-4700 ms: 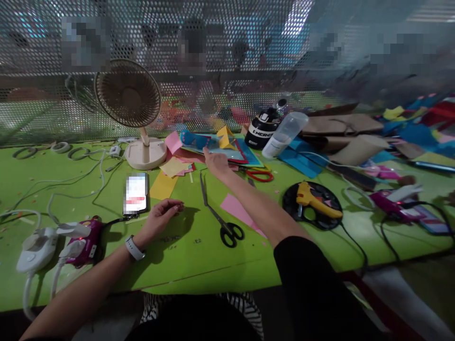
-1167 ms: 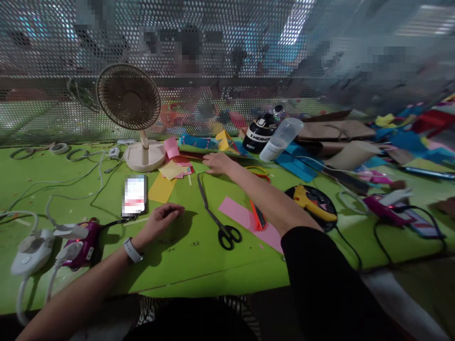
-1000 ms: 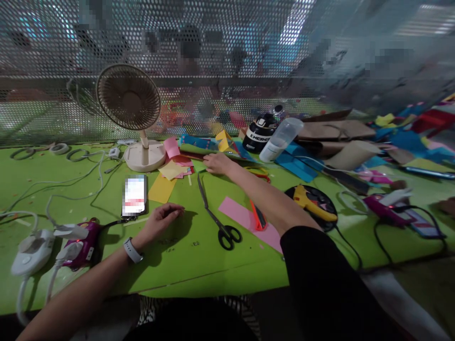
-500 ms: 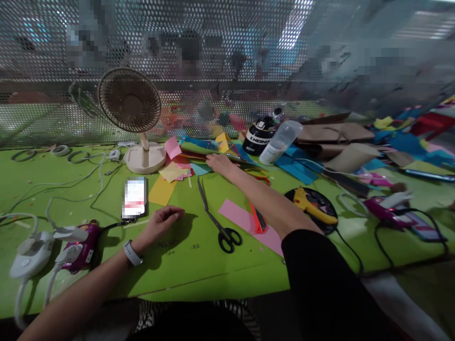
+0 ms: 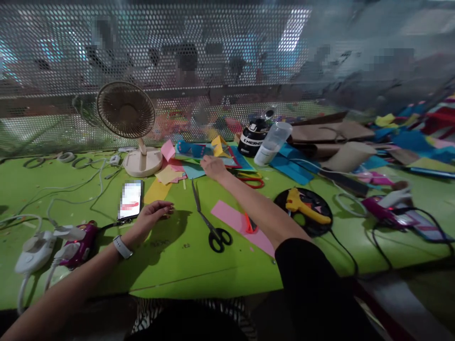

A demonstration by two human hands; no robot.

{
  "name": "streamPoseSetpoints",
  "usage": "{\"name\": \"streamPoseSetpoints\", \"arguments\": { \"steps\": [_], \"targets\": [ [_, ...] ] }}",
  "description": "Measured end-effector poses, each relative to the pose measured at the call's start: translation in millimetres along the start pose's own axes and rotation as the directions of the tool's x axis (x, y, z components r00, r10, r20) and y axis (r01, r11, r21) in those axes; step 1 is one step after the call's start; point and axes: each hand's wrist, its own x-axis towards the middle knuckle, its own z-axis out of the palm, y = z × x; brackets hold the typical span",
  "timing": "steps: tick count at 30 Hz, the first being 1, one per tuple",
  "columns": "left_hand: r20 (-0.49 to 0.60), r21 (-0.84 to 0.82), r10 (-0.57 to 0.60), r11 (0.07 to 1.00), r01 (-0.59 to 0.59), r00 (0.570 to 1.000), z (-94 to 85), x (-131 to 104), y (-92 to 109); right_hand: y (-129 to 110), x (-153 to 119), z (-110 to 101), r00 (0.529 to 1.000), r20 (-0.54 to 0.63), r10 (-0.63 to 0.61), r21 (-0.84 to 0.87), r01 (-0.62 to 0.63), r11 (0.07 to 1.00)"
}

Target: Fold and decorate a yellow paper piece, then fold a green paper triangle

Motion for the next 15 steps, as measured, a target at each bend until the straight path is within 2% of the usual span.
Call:
{"name": "streamPoseSetpoints", "arguments": {
  "steps": [3, 5, 9, 12, 15],
  "targets": [
    [0.049, 0.072, -0.024, 0.997, 0.021, 0.999, 6.5, 11, 17, 3, -4, -1, 1.000, -0.020, -0.007, 0.036, 0.008, 0.999],
    [0.038, 0.143, -0.025, 0.990, 0.019, 0.999, 12.8, 29, 28, 7, -6, -3, 0.999, -0.027, -0.024, 0.059, 0.025, 0.998],
    [-0.103, 0.246, -0.002, 0.969, 0.028, 0.995, 28.3, 86, 44, 11, -14, -2, 0.996, -0.040, -0.085, 0.103, 0.089, 0.991],
    [-0.131, 0.302, -0.037, 0.950, 0.075, 0.991, 41.9, 127, 54, 12, -23, 1, 0.989, -0.051, -0.142, 0.136, 0.148, 0.980],
    [-0.147, 0.391, -0.033, 0.916, 0.089, 0.989, 56.1, 156, 61, 13, -35, 4, 0.981, -0.069, -0.180, 0.167, 0.189, 0.968]
  ]
}}
